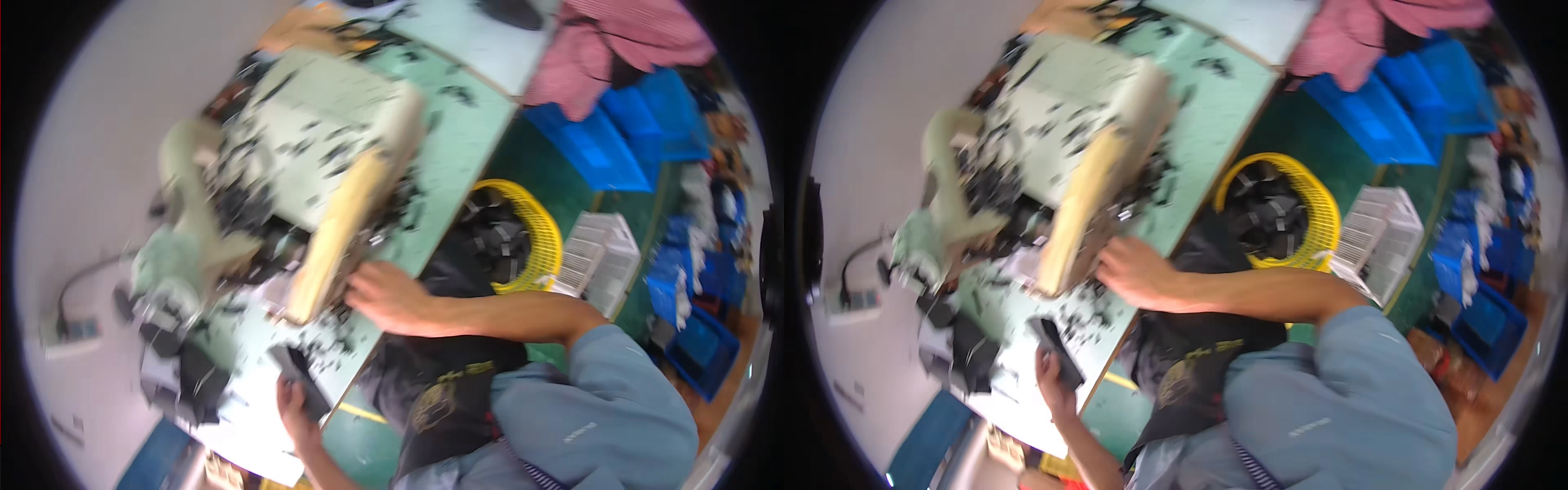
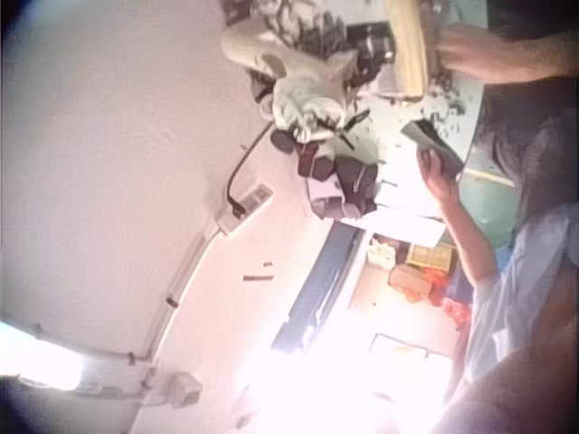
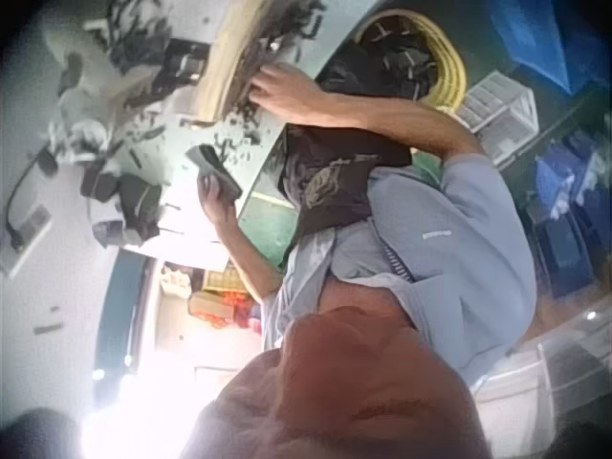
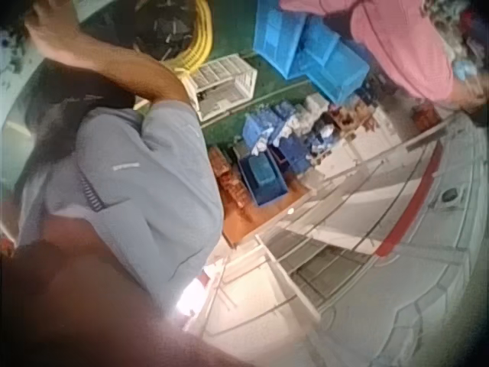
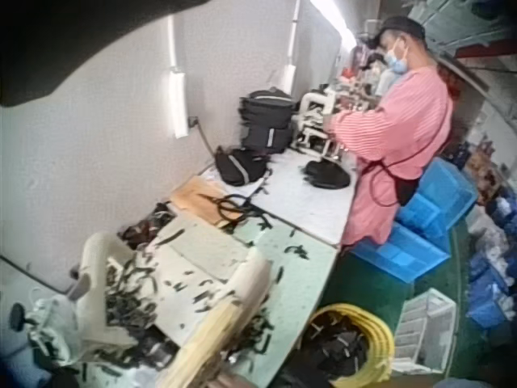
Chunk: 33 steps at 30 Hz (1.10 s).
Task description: The person shaves the edges of black shoe components using an industrial edge-trimming machine.
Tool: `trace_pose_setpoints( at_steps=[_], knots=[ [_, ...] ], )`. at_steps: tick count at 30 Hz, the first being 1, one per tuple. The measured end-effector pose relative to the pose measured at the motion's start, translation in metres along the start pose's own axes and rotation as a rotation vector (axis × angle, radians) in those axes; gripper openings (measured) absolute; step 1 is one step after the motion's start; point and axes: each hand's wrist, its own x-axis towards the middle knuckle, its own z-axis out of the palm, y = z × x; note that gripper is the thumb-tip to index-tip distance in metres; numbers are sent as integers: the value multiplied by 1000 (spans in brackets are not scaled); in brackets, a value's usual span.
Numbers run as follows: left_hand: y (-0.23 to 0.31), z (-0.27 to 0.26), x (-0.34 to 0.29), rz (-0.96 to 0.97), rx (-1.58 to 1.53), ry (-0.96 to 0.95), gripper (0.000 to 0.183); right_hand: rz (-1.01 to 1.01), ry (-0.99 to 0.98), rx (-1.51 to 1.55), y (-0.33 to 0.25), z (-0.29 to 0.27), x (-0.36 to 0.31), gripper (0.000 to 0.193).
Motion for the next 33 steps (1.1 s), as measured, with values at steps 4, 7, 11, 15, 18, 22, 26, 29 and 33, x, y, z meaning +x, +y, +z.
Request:
trace_pose_setpoints(
  at_steps=[4, 7, 11, 15, 18, 22, 26, 29, 33],
  knots=[
    [-9, 73, -17, -133, -374, -233, 38, 205, -113, 773, -33, -30, -1, 40],
    [-9, 87, -33, -162, -491, -395, 39, 510, -458, 1398, -53, -32, 8, 55],
    [-11, 94, -45, -133, -467, -322, 34, 593, -521, 1532, -56, -36, 13, 47],
    [-7, 92, -47, -59, -471, -382, 23, 568, -540, 1576, -55, -37, 10, 37],
    [-3, 95, -50, -30, -447, -419, 21, 566, -443, 1717, -54, -32, 8, 32],
    [-2, 96, -49, -2, -389, -398, 20, 631, -446, 1759, -58, -37, 10, 27],
    [-2, 96, -48, 449, 391, -169, 14, 650, -403, 1652, -59, -38, 12, 22],
    [4, 91, -56, 484, 551, -114, 19, 640, -374, 1534, -56, -37, 11, 25],
    [3, 89, -61, 144, 222, -198, 31, 474, -258, 1189, -62, -24, 5, 27]
  ],
)
